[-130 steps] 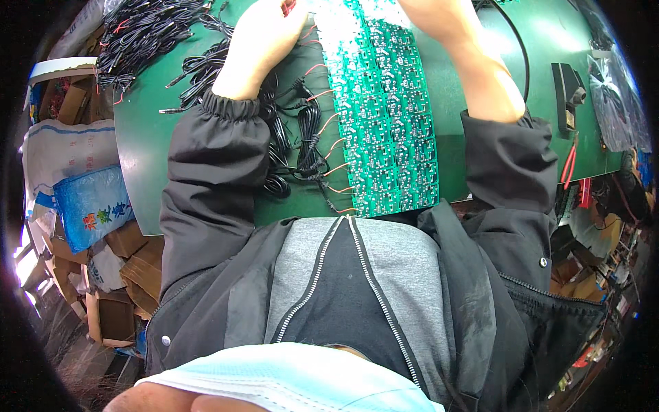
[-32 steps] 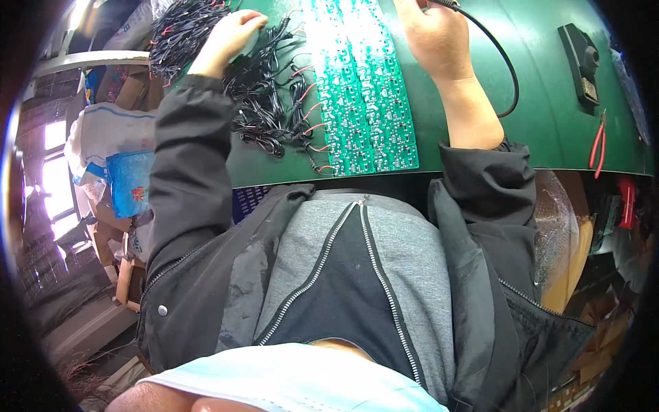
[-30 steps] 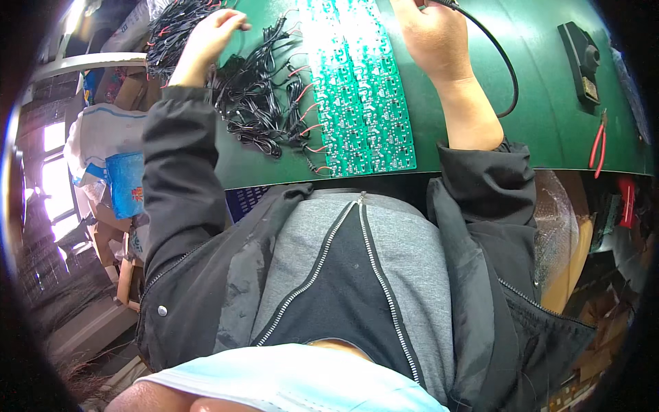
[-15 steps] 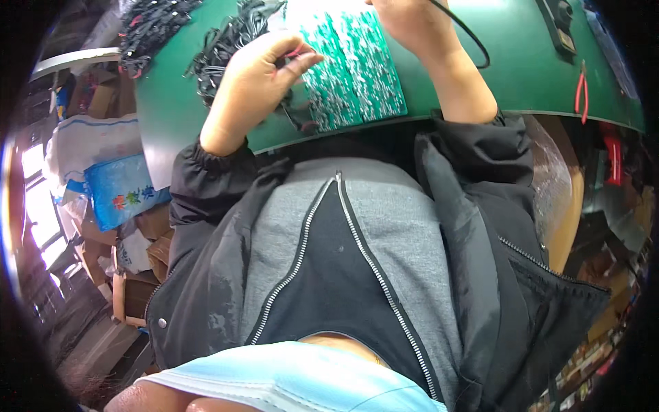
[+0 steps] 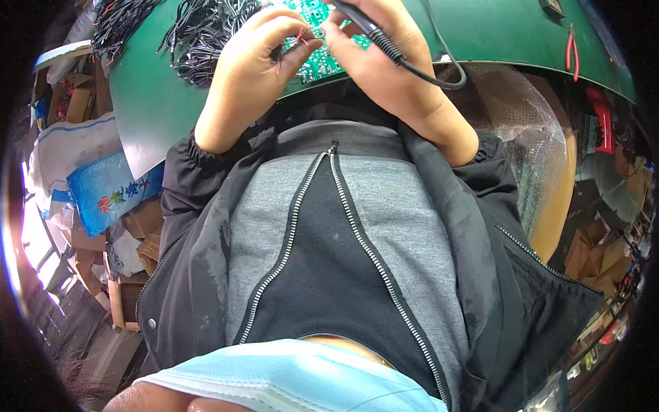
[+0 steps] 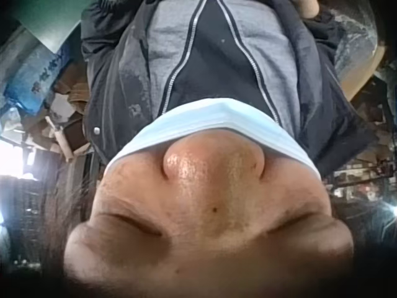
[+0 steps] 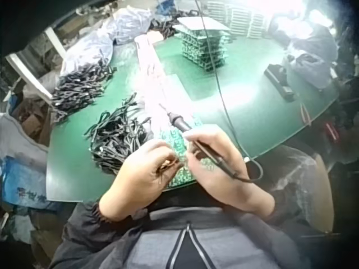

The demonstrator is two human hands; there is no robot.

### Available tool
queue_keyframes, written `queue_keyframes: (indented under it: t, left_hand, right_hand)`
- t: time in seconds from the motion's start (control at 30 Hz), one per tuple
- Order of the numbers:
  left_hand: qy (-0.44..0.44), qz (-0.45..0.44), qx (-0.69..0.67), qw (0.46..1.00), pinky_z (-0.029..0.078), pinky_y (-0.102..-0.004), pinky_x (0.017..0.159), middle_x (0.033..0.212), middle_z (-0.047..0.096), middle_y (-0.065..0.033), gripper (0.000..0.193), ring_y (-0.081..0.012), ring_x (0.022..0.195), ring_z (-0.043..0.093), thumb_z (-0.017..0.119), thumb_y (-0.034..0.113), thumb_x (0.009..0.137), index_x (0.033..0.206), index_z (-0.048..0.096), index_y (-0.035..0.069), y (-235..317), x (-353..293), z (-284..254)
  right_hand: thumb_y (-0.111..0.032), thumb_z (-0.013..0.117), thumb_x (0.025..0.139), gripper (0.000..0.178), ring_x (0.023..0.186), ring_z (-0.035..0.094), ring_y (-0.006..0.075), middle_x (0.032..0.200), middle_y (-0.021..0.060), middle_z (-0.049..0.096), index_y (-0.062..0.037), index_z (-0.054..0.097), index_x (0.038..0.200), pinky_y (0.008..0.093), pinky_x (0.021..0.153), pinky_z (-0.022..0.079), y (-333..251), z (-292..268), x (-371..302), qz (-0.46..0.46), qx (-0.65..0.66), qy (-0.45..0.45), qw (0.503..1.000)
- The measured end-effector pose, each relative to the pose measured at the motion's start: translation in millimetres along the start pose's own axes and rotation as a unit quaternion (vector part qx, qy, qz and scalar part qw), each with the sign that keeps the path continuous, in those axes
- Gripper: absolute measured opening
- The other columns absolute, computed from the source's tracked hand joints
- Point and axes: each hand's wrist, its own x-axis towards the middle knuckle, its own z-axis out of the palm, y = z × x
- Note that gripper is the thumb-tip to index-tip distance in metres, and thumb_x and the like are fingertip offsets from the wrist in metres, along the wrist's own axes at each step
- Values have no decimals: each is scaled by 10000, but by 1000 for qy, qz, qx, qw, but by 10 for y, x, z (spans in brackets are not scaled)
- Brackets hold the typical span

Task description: Soldering wires or components onto a printed circuit board.

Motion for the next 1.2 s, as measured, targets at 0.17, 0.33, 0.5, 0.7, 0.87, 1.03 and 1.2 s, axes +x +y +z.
queue_keyframes:
  t: [0.17,0.33,0.5,0.7,0.87,1.03,1.2]
  left_hand:
    - [15,15,5,1000,551,-337,743,921,701,-92,178,-264,825,694,773,66,859,1022,701,57,51,-85,-23]
    - [16,49,68,996,564,-334,752,955,720,-115,218,-271,862,722,754,48,866,1077,702,38,67,-150,-57]
    - [-6,2,-16,1000,571,-320,765,947,727,-117,187,-231,860,731,700,17,914,1100,685,15,33,-152,-47]
    - [-44,-40,-84,995,565,-292,774,926,715,-98,167,-171,857,713,652,13,965,1129,670,-4,0,-125,-75]
    - [-76,-90,-107,987,565,-280,770,933,707,-79,149,-149,854,700,645,64,1001,1131,672,-4,16,-89,-111]
    - [-97,-140,-135,976,568,-257,754,951,693,-46,180,-115,870,682,663,133,1017,1140,678,2,21,-89,-127]
    - [-72,-126,-129,981,538,-251,710,918,688,-29,186,-95,839,656,697,144,996,1123,696,8,41,-72,-84]
  right_hand:
    - [102,673,895,385,825,597,60,958,22,603,-29,582,1245,218,721,517,0,-21,-61,100,35,1,994]
    - [101,681,900,424,861,607,62,1004,38,616,-29,550,1282,209,719,521,38,-39,-107,146,58,35,987]
    - [108,672,901,470,1013,660,89,1075,64,630,-33,533,1327,219,800,531,46,4,-111,90,79,-13,993]
    - [134,658,890,484,1024,660,76,1122,42,618,-51,552,1324,203,776,520,-20,-39,-72,117,62,-60,989]
    - [142,668,875,478,1007,654,79,1097,35,605,-51,577,1303,196,751,522,-54,-58,-38,90,5,-61,994]
    - [145,683,862,496,989,639,104,1119,58,587,-39,576,1310,217,764,537,-3,-23,-30,61,72,-40,995]
    - [146,683,854,486,929,627,93,1104,58,583,-38,581,1292,216,748,526,-6,-41,-17,23,19,-39,999]
